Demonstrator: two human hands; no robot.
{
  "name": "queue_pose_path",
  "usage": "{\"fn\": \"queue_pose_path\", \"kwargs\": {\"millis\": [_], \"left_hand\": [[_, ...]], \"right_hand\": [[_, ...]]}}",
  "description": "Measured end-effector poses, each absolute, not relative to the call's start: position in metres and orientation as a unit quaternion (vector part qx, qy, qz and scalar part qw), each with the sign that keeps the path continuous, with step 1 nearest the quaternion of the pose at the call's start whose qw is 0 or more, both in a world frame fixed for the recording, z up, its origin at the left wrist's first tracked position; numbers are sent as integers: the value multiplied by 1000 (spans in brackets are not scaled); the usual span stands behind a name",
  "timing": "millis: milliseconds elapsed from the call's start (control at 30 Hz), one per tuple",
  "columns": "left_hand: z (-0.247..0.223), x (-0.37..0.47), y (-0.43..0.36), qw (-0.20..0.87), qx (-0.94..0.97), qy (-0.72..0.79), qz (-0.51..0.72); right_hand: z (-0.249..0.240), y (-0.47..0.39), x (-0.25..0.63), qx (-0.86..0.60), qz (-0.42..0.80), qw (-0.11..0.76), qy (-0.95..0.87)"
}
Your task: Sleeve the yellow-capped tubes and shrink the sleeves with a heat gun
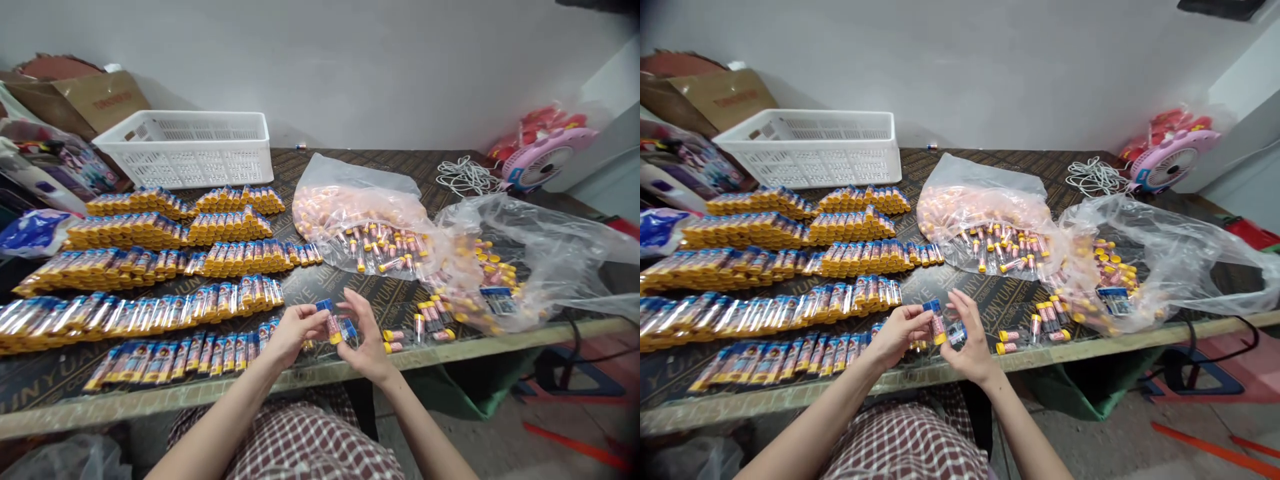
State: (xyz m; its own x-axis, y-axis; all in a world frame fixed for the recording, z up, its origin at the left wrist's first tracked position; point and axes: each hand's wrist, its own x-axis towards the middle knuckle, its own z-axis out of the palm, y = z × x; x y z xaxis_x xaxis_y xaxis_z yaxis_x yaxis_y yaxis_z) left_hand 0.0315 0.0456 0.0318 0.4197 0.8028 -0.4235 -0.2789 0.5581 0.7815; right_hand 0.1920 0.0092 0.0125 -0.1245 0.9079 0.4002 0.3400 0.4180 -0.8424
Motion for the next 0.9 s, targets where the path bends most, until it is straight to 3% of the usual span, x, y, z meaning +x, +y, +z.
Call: {"fn": "queue_pose_path", "kwargs": {"millis": [233, 900], "left_hand": [[33, 36, 35, 786, 320, 416, 327], [37, 40, 30, 780, 311, 426, 336]], "right_hand": [[9, 9, 194, -373, 419, 469, -682], [8, 4, 188, -350, 418, 526, -653]]}}
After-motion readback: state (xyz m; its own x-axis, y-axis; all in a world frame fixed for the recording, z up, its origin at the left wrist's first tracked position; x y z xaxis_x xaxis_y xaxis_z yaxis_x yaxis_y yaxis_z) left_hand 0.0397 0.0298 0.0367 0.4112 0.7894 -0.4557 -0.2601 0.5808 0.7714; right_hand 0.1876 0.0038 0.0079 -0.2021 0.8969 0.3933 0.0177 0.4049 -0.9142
